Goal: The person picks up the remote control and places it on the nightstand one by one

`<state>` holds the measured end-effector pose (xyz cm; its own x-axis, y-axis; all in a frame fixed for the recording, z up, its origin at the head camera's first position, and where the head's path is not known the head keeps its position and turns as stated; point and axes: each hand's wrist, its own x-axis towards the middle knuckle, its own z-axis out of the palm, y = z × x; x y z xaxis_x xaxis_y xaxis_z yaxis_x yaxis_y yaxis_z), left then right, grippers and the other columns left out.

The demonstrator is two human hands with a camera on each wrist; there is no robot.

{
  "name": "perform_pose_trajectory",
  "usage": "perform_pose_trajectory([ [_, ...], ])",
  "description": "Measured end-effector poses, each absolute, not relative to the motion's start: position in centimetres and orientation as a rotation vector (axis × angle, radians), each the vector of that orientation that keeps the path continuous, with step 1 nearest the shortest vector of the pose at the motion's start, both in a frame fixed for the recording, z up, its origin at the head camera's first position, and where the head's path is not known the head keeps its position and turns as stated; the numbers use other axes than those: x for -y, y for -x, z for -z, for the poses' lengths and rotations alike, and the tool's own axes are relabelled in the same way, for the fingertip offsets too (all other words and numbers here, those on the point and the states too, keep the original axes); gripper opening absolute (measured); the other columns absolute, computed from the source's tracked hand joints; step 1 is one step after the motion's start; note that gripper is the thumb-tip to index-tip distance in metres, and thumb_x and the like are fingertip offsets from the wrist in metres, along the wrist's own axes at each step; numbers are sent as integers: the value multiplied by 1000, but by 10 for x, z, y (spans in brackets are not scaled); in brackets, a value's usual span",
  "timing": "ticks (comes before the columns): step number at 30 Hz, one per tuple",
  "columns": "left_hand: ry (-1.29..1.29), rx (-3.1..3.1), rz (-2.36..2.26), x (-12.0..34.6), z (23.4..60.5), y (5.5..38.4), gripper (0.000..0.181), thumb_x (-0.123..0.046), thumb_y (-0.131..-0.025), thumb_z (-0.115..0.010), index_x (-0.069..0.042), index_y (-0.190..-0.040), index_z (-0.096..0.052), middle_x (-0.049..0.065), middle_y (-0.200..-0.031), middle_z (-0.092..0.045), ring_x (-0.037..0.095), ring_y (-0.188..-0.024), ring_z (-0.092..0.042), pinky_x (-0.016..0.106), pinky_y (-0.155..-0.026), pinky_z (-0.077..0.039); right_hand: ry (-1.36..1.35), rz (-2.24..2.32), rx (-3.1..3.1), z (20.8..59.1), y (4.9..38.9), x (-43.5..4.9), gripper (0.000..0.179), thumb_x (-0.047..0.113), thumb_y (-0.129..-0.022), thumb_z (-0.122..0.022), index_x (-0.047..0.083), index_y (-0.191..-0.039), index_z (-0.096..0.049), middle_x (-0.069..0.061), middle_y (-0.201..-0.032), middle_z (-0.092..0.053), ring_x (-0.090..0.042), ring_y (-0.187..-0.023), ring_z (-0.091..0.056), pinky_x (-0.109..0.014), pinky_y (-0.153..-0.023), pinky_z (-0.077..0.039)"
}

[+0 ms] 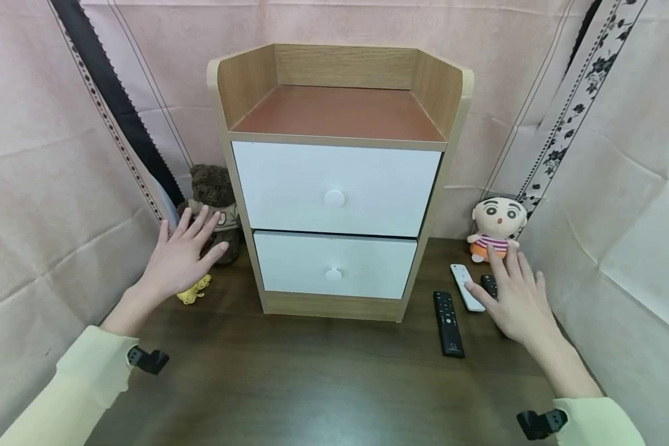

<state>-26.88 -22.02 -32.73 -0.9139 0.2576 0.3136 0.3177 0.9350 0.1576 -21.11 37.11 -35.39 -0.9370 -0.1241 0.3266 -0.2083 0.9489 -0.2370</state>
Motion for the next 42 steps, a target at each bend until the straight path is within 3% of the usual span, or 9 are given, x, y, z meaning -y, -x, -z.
perform_pose_trajectory([
  [7,465,2644,586,212,338,270,76,-59,-108,-38,-17,-167,-12,8,-171,-4,34,-156,5,64,-122,5,-241,-800,2718,374,201,-371,93,33,-101,-68,-7,-161,-9,-44,-159,-7,-65,-142,-13,-78,-111,-14],
  [9,481,2609,733,209,339,270,77,-56,-108,-42,-19,-167,-10,6,-171,-5,31,-156,3,65,-122,-2,-193,-846,2715,380,197,-369,95,34,-100,-69,-8,-161,-10,-44,-157,-17,-64,-139,-26,-76,-109,-25],
  [13,492,2540,1026,200,342,268,77,-51,-107,-49,-28,-167,-6,3,-171,-8,32,-156,-7,67,-120,-16,-109,-947,2686,394,189,-366,92,31,-98,-72,-11,-159,-17,-42,-147,-38,-58,-122,-51,-37,-92,-57],
  [17,539,2427,1271,190,348,267,75,-38,-108,-55,-33,-166,-7,4,-170,-16,34,-152,-23,60,-118,-30,-27,-1010,2672,409,184,-365,88,32,-97,-74,-12,-156,-27,-35,-138,-51,-22,-106,-65,-5,-68,-44],
  [20,597,2319,1451,182,352,268,75,-25,-108,-58,-32,-166,-10,1,-169,-20,30,-149,-32,46,-115,-39,34,-1029,2681,420,180,-363,85,35,-97,-75,-10,-155,-31,-31,-135,-55,7,-95,-55,-9,-67,-47],
  [22,630,2257,1546,178,353,268,77,-19,-107,-59,-31,-165,-11,0,-168,-22,30,-148,-36,36,-112,-43,67,-1050,2697,427,177,-363,85,37,-97,-74,-9,-155,-32,-31,-135,-55,15,-91,-48,-11,-66,-48],
  [28,678,2155,1649,169,358,270,76,-12,-106,-59,-26,-165,-15,1,-167,-26,31,-146,-39,18,-105,-45,159,-1136,2788,440,174,-361,88,42,-99,-70,-11,-155,-27,-34,-137,-52,-5,-89,-64,-22,-65,-54],
  [31,698,2126,1669,166,358,271,73,-12,-106,-59,-23,-165,-18,1,-166,-28,29,-145,-40,18,-105,-45,211,-1180,2837,445,174,-361,92,45,-100,-68,-13,-156,-23,-36,-137,-50,-20,-89,-69,-25,-65,-55],
  [42,704,2122,1734,161,355,276,68,-14,-108,-57,-23,-165,-21,2,-167,-27,26,-147,-37,23,-108,-43,299,-1169,2926,459,179,-355,97,51,-96,-70,-15,-152,-28,-35,-135,-54,-35,-105,-66,-29,-72,-56],
])
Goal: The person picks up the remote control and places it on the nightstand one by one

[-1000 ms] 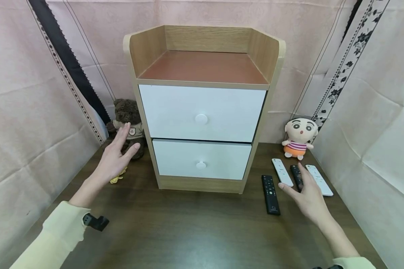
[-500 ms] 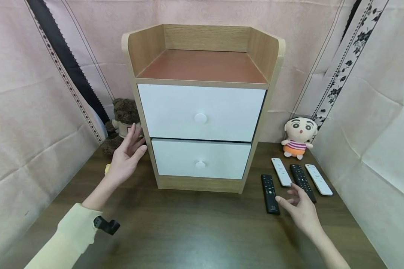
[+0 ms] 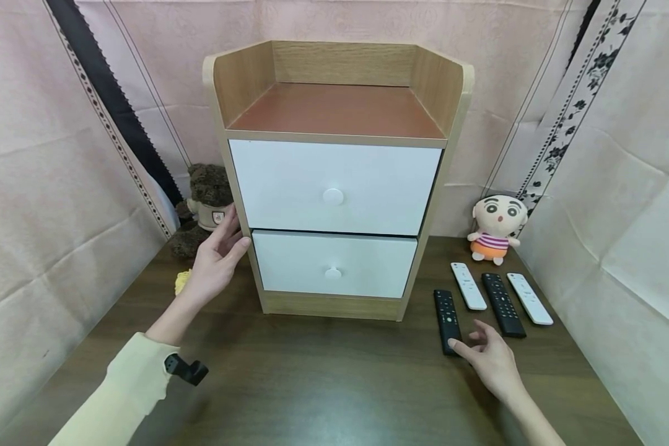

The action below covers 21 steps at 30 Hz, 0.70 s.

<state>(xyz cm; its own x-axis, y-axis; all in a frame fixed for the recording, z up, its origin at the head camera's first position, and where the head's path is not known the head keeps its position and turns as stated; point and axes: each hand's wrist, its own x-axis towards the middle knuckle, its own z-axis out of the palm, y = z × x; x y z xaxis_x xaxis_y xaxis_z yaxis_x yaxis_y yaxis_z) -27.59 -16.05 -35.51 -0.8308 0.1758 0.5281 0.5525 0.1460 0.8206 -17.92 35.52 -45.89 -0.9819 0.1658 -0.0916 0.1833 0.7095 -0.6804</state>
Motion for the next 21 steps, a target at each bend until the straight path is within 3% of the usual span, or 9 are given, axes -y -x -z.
perform_pose_trajectory([
  [14,659,2117,1687,154,356,278,60,-16,-107,-58,-20,-161,-33,6,-160,-41,26,-141,-46,24,-106,-46,-216,1050,-3029,469,180,-351,78,44,-89,-81,-14,-133,-56,-24,-111,-70,-21,-87,-67,-33,-73,-51],
  [21,645,2127,1672,154,359,280,59,-15,-107,-58,-14,-161,-34,10,-159,-42,30,-140,-47,22,-103,-48,-224,1034,-3039,469,179,-348,81,46,-84,-85,-13,-132,-58,-19,-106,-70,-20,-85,-65,-33,-71,-50],
])
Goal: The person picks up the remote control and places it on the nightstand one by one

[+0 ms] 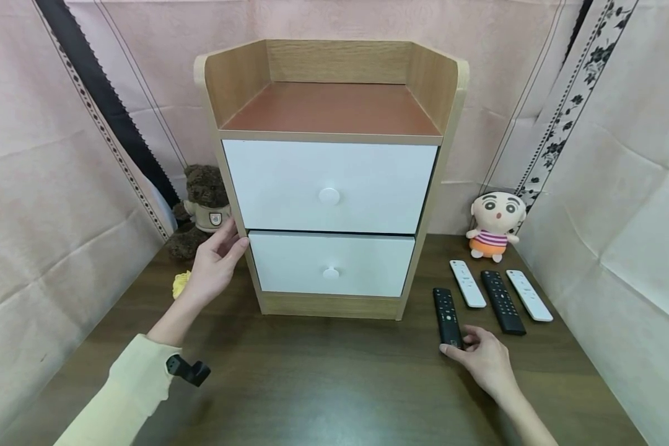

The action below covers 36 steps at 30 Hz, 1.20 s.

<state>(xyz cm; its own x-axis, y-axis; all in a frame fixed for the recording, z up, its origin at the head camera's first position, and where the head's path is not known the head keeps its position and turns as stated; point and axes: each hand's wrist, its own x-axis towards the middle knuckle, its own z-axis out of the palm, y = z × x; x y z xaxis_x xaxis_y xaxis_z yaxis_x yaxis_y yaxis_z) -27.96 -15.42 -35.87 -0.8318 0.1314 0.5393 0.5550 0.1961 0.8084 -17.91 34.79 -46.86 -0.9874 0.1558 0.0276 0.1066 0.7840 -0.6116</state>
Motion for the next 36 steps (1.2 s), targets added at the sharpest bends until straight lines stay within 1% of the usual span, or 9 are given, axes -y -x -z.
perform_pose_trajectory([
  [3,647,2125,1664,155,358,279,59,-15,-107,-58,-13,-161,-35,10,-158,-42,30,-140,-47,22,-103,-48,213,-971,2891,469,179,-345,83,47,-83,-86,-13,-133,-57,-18,-104,-70,-19,-84,-64,-33,-70,-50],
  [7,650,2133,1649,155,357,278,58,-16,-107,-58,-13,-161,-35,10,-158,-42,29,-140,-47,21,-103,-48,233,-924,2872,471,178,-341,84,48,-82,-86,-14,-131,-58,-14,-98,-70,-19,-80,-64,-34,-68,-50],
  [13,637,2144,1643,155,357,277,58,-16,-107,-58,-13,-160,-35,9,-158,-43,28,-139,-48,22,-103,-48,281,-828,2806,480,178,-333,84,51,-78,-88,-15,-123,-64,-15,-91,-69,-31,-85,-65,-46,-73,-50],
  [17,622,2150,1651,155,357,277,57,-15,-107,-58,-12,-160,-36,9,-157,-44,28,-139,-48,27,-105,-48,322,-805,2789,480,176,-329,79,49,-77,-89,-16,-116,-67,-17,-89,-67,-35,-85,-62,-49,-72,-49],
  [22,624,2150,1659,156,356,277,57,-14,-107,-57,-12,-160,-36,9,-158,-43,27,-140,-47,30,-107,-47,332,-748,2801,478,176,-327,69,44,-80,-86,-16,-109,-70,-19,-86,-69,-37,-82,-65,-51,-68,-49],
  [25,622,2150,1666,156,356,277,57,-14,-107,-57,-12,-160,-35,9,-158,-42,27,-140,-47,29,-107,-47,358,-728,2808,476,177,-327,64,42,-82,-84,-16,-106,-71,-20,-86,-71,-40,-83,-66,-52,-68,-48],
  [29,618,2155,1670,155,356,277,57,-14,-107,-57,-12,-160,-36,9,-158,-43,27,-140,-47,29,-107,-47,439,-740,2812,473,179,-327,60,39,-82,-82,-15,-104,-71,-23,-91,-72,-44,-87,-65,-51,-68,-47],
  [32,615,2153,1667,154,356,276,57,-15,-107,-57,-13,-160,-36,9,-157,-44,27,-140,-48,31,-107,-47,497,-749,2807,470,178,-328,57,38,-81,-80,-14,-103,-72,-25,-94,-72,-45,-89,-64,-50,-67,-47],
  [36,613,2156,1666,154,356,276,57,-16,-107,-57,-13,-160,-36,8,-157,-44,27,-140,-48,34,-107,-47,548,-757,2773,467,175,-331,53,37,-80,-80,-11,-102,-73,-25,-94,-72,-48,-89,-63,-50,-65,-46],
])
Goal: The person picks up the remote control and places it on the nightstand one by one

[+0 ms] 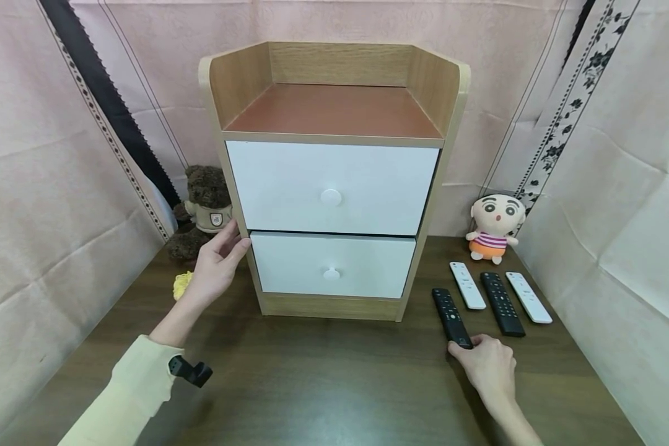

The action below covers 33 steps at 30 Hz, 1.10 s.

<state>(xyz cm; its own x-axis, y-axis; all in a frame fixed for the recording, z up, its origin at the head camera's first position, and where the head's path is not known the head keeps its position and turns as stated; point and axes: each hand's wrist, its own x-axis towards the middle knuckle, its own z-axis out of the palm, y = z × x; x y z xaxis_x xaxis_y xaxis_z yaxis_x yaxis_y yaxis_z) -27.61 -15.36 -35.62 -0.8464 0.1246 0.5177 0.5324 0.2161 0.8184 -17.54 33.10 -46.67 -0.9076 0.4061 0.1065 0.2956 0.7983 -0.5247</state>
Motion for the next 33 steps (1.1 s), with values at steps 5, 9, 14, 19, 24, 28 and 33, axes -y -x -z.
perform_pose_trajectory([
  [5,611,2168,1672,154,356,276,57,-16,-108,-56,-12,-160,-34,8,-159,-42,27,-141,-45,37,-109,-45,578,-776,2747,465,173,-335,52,37,-80,-80,-10,-102,-74,-25,-96,-73,-51,-93,-61,-52,-68,-45],
  [9,611,2180,1667,154,356,275,57,-16,-108,-55,-12,-161,-33,7,-160,-40,28,-143,-43,39,-110,-44,605,-780,2729,465,171,-337,52,36,-80,-81,-10,-101,-74,-25,-95,-73,-50,-93,-60,-51,-67,-45],
  [14,612,2184,1659,154,355,274,57,-18,-108,-55,-14,-161,-34,7,-160,-40,27,-143,-43,38,-110,-44,616,-785,2690,462,167,-339,52,35,-80,-82,-11,-102,-74,-24,-93,-73,-49,-92,-61,-49,-67,-45],
  [19,613,2177,1655,154,356,274,58,-19,-108,-56,-13,-161,-34,7,-160,-40,28,-143,-44,38,-110,-44,568,-801,2624,458,163,-341,53,34,-80,-82,-12,-105,-73,-22,-89,-75,-47,-92,-63,-51,-73,-44],
  [24,619,2170,1650,154,357,275,57,-17,-108,-56,-12,-160,-35,9,-159,-42,30,-142,-44,37,-109,-45,502,-813,2517,450,160,-344,47,31,-78,-84,-9,-102,-75,-21,-84,-75,-44,-89,-66,-49,-77,-40],
  [28,619,2162,1653,154,357,276,56,-16,-107,-57,-12,-160,-36,9,-158,-43,30,-141,-46,35,-108,-46,473,-799,2459,438,159,-346,45,31,-77,-85,-7,-101,-76,-18,-81,-75,-24,-70,-68,-45,-75,-39],
  [33,623,2156,1656,154,356,276,56,-15,-107,-57,-11,-159,-37,9,-157,-44,28,-140,-47,34,-108,-46,427,-797,2395,425,158,-349,45,28,-74,-86,-5,-103,-77,-19,-80,-75,18,-57,-46,-38,-73,-36],
])
